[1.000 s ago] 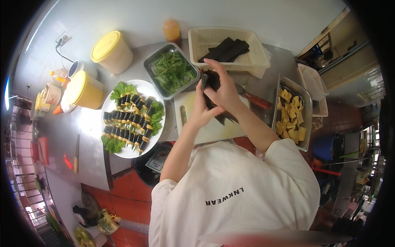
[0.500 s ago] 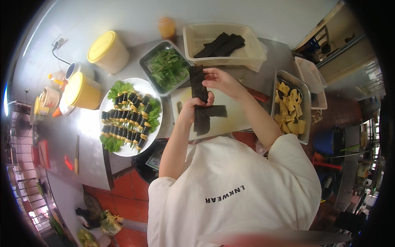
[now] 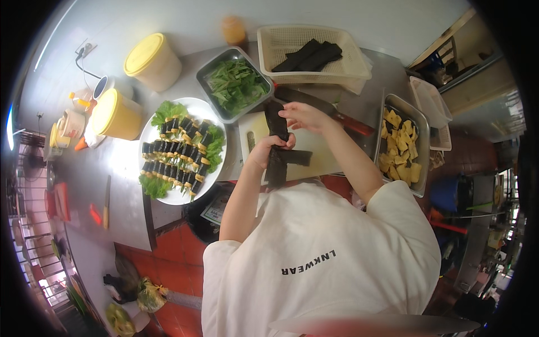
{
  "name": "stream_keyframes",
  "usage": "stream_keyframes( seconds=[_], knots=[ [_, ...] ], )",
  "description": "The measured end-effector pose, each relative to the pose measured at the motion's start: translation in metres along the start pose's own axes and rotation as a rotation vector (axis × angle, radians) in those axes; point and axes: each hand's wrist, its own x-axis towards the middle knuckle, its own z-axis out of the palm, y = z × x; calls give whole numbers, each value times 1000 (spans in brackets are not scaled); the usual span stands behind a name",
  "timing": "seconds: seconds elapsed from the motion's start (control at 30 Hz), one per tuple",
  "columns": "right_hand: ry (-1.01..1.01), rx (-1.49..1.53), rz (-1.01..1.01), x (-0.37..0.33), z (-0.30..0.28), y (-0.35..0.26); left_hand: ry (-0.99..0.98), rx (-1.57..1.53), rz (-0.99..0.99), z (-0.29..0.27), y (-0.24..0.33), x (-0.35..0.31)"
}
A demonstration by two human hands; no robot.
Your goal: The person assembles sushi rolls by placing a sheet of nori on a cutting board, adding a slice of egg and a piece of green vegetable, then rolling the nori around the filling. The completed rolls are placed on a plate with lettuce.
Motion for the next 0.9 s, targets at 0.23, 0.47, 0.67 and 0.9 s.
stream_keyframes(
  seconds=[0.23, 0.47, 0.67, 0.9],
  knots=[
    [-75, 166, -197, 5, 11, 12, -6, -132, -86, -18, -6, -1],
    [-80, 5, -194, 21, -8, -21, 207, 111, 4, -13, -14, -11],
    [-38, -358, -171, 43, -16, -22, 481, 252, -9, -12, -48, -17],
    [65, -608, -201, 76, -15, 12, 600, 651, 289, -36, -113, -11]
  ],
)
